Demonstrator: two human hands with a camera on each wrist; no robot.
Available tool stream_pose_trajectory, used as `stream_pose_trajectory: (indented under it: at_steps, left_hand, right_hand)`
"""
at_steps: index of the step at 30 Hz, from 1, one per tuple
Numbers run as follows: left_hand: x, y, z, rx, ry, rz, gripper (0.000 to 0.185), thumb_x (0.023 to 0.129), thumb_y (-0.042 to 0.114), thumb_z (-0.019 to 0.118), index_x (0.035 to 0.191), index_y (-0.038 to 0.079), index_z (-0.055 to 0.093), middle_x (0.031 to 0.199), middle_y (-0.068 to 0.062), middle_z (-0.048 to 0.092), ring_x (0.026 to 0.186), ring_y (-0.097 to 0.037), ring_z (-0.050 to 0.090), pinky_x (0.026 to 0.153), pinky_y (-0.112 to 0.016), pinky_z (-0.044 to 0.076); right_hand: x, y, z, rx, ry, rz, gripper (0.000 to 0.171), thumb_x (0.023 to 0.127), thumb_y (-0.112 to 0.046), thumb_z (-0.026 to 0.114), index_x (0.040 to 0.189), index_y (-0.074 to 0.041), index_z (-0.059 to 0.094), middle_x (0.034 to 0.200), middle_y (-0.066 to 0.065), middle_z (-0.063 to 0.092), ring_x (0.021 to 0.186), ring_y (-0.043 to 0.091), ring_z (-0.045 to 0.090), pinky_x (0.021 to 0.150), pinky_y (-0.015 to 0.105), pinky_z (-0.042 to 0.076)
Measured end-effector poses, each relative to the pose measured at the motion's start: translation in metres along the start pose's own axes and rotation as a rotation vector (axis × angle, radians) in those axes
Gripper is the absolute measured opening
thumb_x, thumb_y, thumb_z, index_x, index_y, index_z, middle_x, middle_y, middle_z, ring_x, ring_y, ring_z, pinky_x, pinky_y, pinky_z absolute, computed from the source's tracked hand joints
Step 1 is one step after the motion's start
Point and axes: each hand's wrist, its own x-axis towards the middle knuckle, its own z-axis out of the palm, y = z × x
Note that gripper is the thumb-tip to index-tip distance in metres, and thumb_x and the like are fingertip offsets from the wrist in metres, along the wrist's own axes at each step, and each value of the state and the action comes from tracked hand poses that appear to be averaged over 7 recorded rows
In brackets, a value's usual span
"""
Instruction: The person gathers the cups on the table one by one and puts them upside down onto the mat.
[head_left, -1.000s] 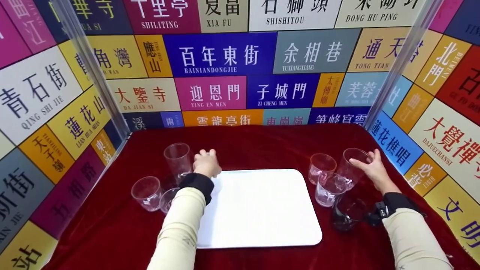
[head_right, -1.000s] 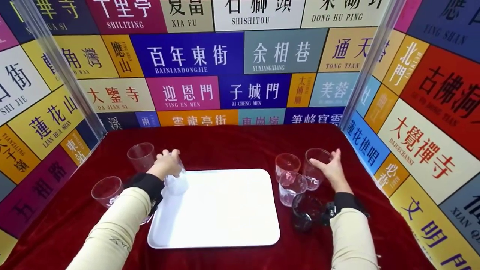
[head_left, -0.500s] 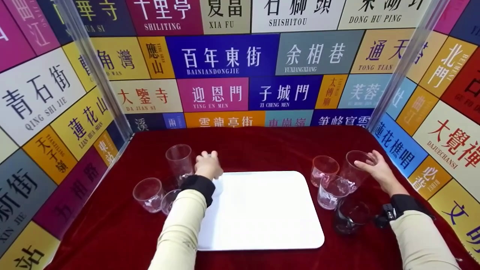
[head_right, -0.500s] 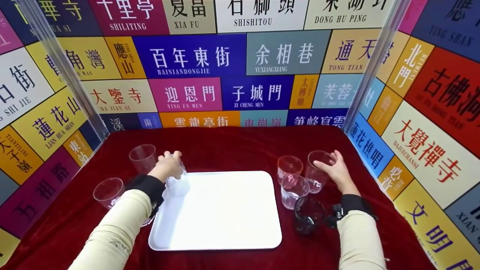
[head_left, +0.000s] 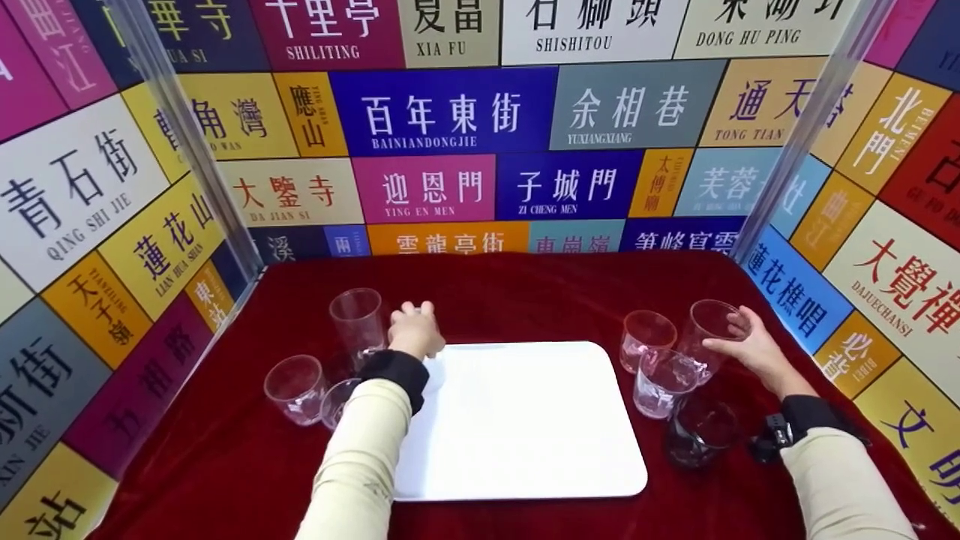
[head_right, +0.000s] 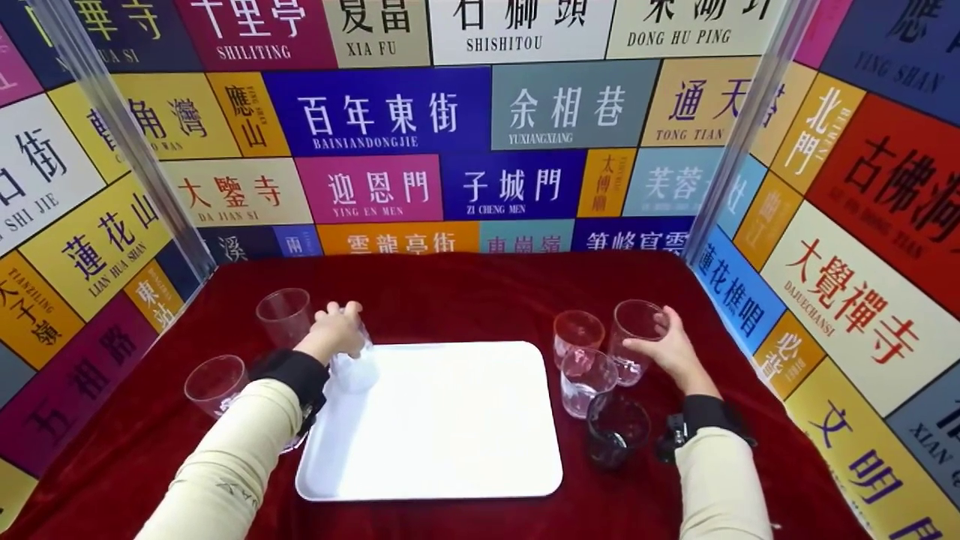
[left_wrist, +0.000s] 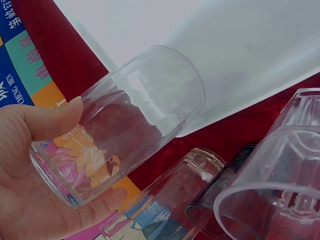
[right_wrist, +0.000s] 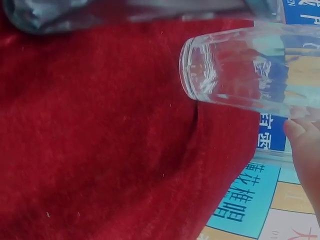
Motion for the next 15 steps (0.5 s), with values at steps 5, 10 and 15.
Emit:
stream_pose_trajectory:
  at_steps: [5,10,15]
  left_hand:
    - [0.0000,0.0014,0.0032,0.008,-0.003,0.000,0.063,0.070,0.018,0.070,0.123,0.007,0.037,0.121,-0.023,0.036,0.106,-0.040,0.042,0.070,-0.044,0.052]
    - [0.0007,0.0008,0.0044,-0.012,0.002,-0.005,0.064,0.070,0.018,0.069,0.124,0.008,0.037,0.122,-0.023,0.036,0.107,-0.040,0.042,0.071,-0.045,0.052]
    - [0.0093,-0.0020,0.0043,-0.041,-0.023,-0.021,0.077,0.068,0.022,0.076,0.131,0.011,0.033,0.128,-0.023,0.033,0.115,-0.042,0.037,0.082,-0.052,0.047]
  right_hand:
    - [-0.0026,0.0003,0.0005,-0.016,0.024,0.000,0.100,0.084,-0.025,0.065,0.142,0.004,-0.011,0.146,0.032,0.011,0.133,0.045,0.015,0.105,0.056,0.021]
    - [-0.0014,0.0013,0.0004,-0.031,0.025,0.015,0.096,0.085,-0.025,0.064,0.142,0.005,-0.007,0.146,0.032,0.012,0.133,0.045,0.016,0.105,0.054,0.024]
    - [0.0012,-0.0007,0.0032,-0.030,0.047,0.018,0.096,0.085,-0.025,0.064,0.143,0.005,-0.006,0.146,0.031,0.013,0.133,0.044,0.017,0.105,0.052,0.024]
